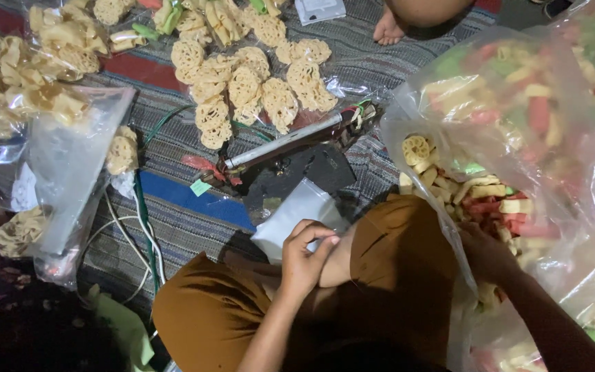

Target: Filling small plastic bags with crackers from a larger bulk supply

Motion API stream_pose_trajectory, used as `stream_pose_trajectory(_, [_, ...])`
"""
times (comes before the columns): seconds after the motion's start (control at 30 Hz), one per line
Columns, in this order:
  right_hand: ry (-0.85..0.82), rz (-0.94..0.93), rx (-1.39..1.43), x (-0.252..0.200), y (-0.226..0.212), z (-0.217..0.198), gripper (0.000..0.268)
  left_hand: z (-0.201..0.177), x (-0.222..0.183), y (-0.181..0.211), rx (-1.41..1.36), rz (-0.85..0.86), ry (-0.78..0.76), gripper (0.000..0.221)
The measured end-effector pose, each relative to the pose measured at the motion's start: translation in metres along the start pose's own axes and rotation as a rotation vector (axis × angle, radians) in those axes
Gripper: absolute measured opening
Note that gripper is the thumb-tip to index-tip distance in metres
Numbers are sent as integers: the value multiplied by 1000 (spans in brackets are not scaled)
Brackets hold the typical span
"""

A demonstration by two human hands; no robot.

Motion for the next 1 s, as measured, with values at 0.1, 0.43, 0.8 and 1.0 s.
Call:
stream_pose_trajectory(0.1, [23, -211, 324, 13, -6, 8, 70, 2, -1, 17, -39, -11, -32, 9])
stream_pose_trajectory(0.43, [11, -180, 378, 22, -5, -63, 27, -20, 17, -1, 44, 68, 29, 4])
stream_pose_trajectory(0.8, [679, 36, 1162, 30, -99, -314, 48, 6, 40, 124, 645, 758, -4, 9])
stream_pose_trajectory(1.0, [435, -432, 540, 64, -206, -405, 46, 4, 40, 135, 716, 780, -5, 9])
Point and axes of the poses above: each hand's wrist, its own x-axis towards the middle knuckle, its own z-axis out of the palm, y = z × x, the point moved 7 cm from there along x, towards the middle knuckle, and after that the axes turned 4 degrees about y, right-handed, at the moved point
